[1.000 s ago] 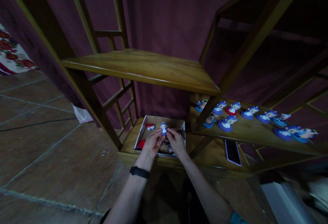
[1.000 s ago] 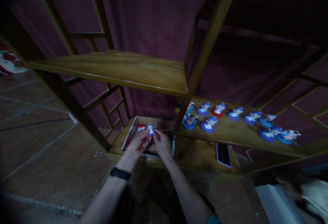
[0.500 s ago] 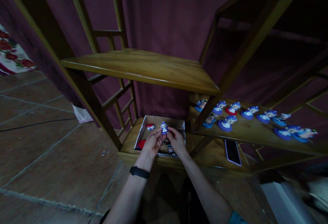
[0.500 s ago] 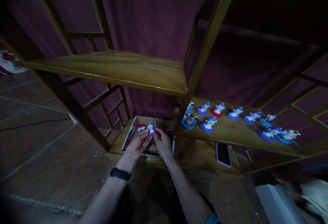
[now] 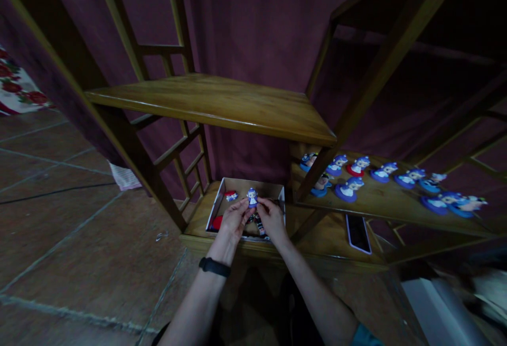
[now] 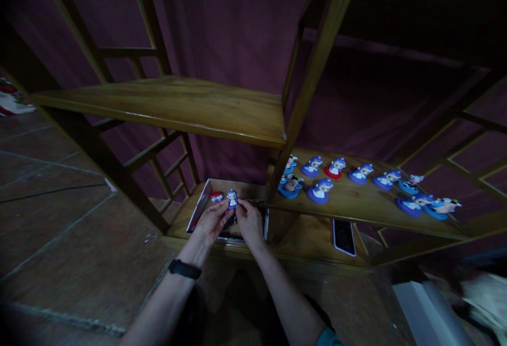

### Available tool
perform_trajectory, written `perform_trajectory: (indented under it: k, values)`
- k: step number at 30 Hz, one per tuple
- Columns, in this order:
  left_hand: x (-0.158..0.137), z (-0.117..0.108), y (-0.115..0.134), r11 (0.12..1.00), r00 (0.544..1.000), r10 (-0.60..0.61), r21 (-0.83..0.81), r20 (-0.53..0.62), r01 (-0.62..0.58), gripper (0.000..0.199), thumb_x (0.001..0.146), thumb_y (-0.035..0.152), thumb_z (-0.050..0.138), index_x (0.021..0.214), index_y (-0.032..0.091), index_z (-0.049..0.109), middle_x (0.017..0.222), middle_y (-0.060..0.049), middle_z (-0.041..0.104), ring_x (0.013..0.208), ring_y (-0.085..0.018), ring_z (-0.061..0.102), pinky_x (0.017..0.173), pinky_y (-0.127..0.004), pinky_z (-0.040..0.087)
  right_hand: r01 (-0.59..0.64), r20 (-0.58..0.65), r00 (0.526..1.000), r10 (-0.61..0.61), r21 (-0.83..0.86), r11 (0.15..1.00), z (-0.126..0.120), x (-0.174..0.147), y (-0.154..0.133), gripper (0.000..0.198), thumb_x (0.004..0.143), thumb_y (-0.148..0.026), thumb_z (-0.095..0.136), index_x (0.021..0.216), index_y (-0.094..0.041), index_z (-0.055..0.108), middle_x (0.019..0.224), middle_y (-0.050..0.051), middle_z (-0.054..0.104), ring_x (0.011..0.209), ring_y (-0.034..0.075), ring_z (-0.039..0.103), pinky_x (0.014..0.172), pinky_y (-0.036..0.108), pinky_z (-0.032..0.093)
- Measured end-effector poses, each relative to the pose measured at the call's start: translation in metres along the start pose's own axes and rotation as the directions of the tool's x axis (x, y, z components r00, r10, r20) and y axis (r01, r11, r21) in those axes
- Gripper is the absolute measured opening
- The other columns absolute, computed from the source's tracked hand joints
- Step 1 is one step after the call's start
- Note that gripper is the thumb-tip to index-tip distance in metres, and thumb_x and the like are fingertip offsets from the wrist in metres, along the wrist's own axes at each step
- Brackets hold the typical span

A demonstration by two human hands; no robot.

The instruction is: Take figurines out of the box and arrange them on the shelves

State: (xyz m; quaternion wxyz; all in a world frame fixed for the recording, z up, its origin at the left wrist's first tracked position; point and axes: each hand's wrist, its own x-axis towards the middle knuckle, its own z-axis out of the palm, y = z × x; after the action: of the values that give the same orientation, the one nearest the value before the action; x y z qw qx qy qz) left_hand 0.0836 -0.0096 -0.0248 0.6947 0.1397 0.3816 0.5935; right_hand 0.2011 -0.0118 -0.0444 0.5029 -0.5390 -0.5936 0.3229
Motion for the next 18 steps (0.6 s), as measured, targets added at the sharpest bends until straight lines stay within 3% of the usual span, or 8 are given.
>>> perform_trajectory:
  k: [18]
  values:
    - [-0.0046,0.0034,0.0017,1.000,0.999,-0.028,0.008,0.041,0.028,0.016,0.072,-0.001,0.059,0.083,0.009,0.064,0.074,-0.006,0.067,0.061,-0.009,0.062,0.062,-0.018,0.053,-0.170,0.047,0.985,0.164,0.228,0.959,0.0025,0.0034,0.0029,0.045,0.071,-0.030,0.062,0.115,-0.024,0.055,0.099,0.002,0.067,0.087,0.017,0.063,0.082,0.032,0.049]
